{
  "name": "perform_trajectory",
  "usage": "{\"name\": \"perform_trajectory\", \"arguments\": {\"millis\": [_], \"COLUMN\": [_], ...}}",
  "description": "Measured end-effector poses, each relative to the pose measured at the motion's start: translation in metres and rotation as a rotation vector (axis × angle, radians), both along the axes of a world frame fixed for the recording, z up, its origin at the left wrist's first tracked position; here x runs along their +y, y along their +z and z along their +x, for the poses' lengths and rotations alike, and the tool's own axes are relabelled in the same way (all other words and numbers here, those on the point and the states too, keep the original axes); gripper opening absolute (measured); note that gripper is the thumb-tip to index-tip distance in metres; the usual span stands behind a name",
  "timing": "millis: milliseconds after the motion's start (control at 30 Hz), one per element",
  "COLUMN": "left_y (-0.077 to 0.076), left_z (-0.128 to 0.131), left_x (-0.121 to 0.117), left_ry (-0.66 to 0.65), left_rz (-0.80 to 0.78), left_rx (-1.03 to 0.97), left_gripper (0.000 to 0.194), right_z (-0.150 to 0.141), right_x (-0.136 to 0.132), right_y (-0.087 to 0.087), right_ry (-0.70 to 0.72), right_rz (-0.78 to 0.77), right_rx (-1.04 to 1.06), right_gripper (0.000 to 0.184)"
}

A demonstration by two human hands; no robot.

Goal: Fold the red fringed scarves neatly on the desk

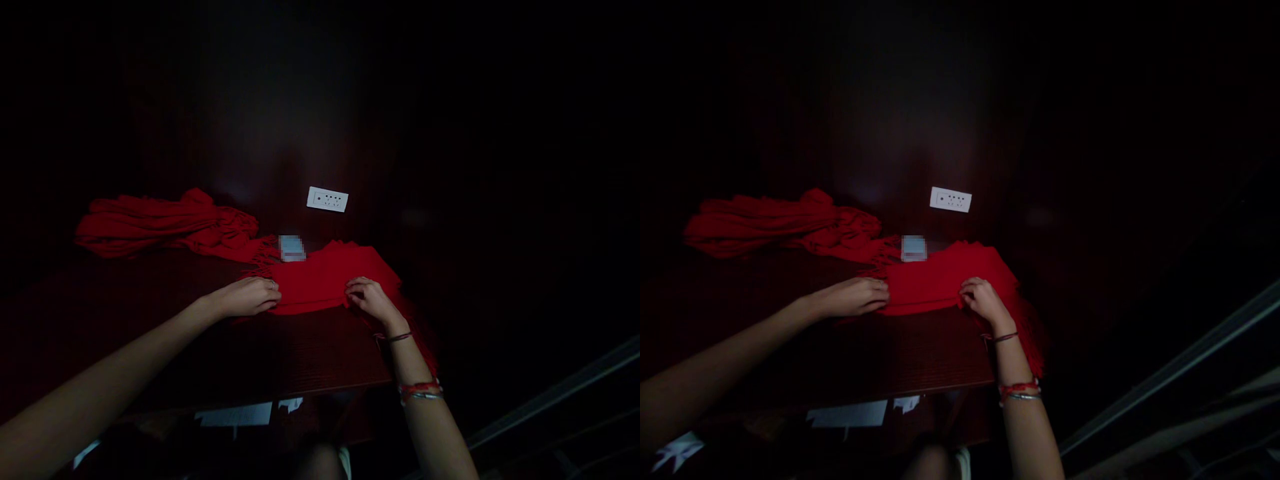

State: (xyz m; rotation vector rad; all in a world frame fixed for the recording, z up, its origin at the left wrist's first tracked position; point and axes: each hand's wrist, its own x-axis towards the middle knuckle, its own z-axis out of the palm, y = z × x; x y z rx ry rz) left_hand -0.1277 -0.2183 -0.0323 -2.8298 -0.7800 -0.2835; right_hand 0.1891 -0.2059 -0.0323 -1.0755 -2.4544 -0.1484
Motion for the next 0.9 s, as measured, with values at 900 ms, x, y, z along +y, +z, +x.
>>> {"name": "perform_trajectory", "arguments": {"millis": [900], "left_y": [-0.008], "left_z": [0.023], "left_x": [-0.009], "left_ry": [0.127], "left_rz": [-0.062], "left_rx": [0.059], "left_gripper": [0.031], "right_z": [-0.010], "right_x": [-0.002], "right_y": [-0.004], "right_ry": [0.024], "right_rz": [0.030], "right_rx": [0.025], "right_gripper": [0.025]}}
